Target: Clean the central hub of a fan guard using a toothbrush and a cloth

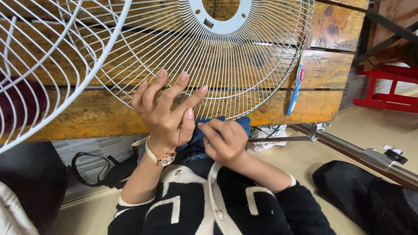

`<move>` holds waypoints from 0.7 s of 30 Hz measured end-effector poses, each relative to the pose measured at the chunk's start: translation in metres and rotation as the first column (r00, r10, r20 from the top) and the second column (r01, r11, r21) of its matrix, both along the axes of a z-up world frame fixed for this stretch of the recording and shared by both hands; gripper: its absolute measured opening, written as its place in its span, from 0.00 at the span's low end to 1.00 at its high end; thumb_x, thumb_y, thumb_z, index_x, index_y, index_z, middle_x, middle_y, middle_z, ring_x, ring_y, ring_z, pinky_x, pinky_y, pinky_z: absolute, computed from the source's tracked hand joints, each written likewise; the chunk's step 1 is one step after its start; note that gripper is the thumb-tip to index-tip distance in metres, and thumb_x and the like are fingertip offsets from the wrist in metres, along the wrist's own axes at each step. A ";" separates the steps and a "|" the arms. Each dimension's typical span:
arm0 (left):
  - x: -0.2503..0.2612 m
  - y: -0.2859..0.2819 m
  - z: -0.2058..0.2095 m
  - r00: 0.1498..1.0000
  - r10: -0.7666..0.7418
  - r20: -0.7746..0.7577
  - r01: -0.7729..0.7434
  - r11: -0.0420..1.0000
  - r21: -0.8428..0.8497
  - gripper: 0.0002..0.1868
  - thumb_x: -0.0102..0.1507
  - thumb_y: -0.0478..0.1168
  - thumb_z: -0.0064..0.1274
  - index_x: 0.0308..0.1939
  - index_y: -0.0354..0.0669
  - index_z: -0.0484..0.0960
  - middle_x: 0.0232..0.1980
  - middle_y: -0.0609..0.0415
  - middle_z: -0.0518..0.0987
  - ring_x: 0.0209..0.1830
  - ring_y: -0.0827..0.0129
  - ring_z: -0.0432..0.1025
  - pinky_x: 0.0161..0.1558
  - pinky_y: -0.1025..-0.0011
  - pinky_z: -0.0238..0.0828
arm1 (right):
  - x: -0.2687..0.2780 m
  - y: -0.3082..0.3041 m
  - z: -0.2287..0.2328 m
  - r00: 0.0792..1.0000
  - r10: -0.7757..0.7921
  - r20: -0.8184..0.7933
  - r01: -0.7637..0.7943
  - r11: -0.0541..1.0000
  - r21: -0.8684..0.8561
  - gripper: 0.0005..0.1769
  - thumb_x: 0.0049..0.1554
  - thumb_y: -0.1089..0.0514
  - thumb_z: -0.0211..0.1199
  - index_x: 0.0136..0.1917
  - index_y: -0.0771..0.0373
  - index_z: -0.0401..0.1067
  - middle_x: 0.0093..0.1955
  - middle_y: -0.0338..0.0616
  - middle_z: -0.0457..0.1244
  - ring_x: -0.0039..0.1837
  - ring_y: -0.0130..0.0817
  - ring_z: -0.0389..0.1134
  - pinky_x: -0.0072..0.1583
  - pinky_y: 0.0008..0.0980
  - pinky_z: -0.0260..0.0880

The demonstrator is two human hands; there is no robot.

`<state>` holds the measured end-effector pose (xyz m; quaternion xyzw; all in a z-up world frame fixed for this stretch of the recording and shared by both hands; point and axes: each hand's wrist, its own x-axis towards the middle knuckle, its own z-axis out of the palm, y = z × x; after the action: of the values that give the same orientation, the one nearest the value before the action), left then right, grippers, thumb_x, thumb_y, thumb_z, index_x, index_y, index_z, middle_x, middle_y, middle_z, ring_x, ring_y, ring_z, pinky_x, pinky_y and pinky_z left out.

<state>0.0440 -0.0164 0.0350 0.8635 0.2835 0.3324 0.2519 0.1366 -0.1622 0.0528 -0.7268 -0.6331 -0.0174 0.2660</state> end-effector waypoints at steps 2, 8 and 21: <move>0.000 -0.001 -0.002 1.000 -0.002 0.004 0.002 1.000 0.017 0.22 0.67 0.49 0.37 0.51 0.65 0.89 0.65 0.64 0.75 0.70 0.65 0.58 0.73 0.57 0.35 | 0.006 0.008 -0.008 0.993 -0.111 -0.030 0.114 0.980 0.164 0.13 0.47 0.67 0.66 0.47 0.64 0.81 0.43 0.43 0.67 0.36 0.29 0.60 0.38 0.28 0.62; -0.001 -0.001 -0.002 1.000 -0.015 0.001 0.015 1.000 0.010 0.21 0.66 0.46 0.39 0.52 0.65 0.89 0.68 0.65 0.72 0.72 0.67 0.56 0.74 0.56 0.34 | 0.009 0.028 0.005 0.971 -0.232 0.065 0.217 0.959 0.181 0.15 0.46 0.66 0.68 0.49 0.64 0.81 0.47 0.44 0.68 0.39 0.32 0.61 0.40 0.29 0.60; -0.004 0.005 -0.007 0.999 -0.044 0.002 0.044 0.998 0.055 0.17 0.65 0.48 0.47 0.52 0.65 0.90 0.67 0.65 0.73 0.71 0.66 0.56 0.73 0.56 0.37 | 0.045 -0.076 0.002 0.877 -0.253 -0.408 0.212 0.967 -0.142 0.16 0.52 0.46 0.68 0.46 0.59 0.80 0.42 0.41 0.68 0.45 0.33 0.68 0.49 0.32 0.68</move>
<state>0.0397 -0.0116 0.0276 0.8755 0.2547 0.3360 0.2359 0.1820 -0.2381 0.0552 -0.7955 -0.4685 0.1380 0.3586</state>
